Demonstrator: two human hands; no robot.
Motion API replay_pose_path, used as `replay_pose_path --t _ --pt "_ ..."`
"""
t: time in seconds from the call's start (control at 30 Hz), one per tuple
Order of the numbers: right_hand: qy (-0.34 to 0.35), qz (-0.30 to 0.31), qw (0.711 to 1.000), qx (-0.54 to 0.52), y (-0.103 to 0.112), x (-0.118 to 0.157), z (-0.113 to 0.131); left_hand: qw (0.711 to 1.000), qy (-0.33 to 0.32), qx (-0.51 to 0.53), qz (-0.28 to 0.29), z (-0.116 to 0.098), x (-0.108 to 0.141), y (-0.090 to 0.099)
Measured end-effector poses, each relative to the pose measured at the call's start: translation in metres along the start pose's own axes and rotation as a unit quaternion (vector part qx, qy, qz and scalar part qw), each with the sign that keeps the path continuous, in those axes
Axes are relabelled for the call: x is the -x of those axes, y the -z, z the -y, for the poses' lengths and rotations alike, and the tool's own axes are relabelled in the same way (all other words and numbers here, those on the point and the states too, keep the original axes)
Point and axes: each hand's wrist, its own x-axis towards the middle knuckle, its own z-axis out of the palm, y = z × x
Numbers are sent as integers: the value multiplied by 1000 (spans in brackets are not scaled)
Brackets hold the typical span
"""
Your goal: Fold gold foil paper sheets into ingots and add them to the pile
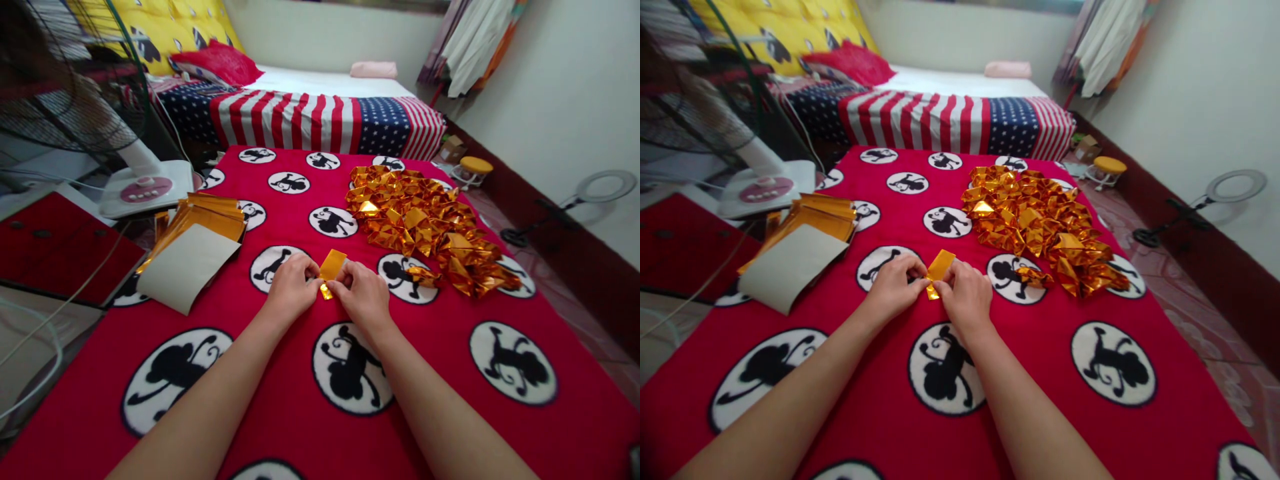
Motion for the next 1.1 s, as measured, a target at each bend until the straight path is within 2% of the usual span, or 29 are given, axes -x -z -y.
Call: replay_pose_path --t 0.13,0.27,0.5,0.77,0.93,1.1 --pt "0 0 1000 -4 0 0 0 998 34 -35 -36 -3 -4 -2" --pt "-1 -1 1000 -6 1 1 0 996 39 -52 -58 -3 -4 -2" --pt "8 -1 1000 -7 0 0 -1 999 33 -27 -22 -2 -2 2" --pt "3 -7 1000 -8 -1 1 0 997 29 -43 -53 -2 2 -3" --pt "2 -9 1000 -10 0 2 1 994 33 -103 -18 -11 13 4" --pt "4 -21 1000 -18 -3 2 -1 976 123 -175 45 -25 17 12"
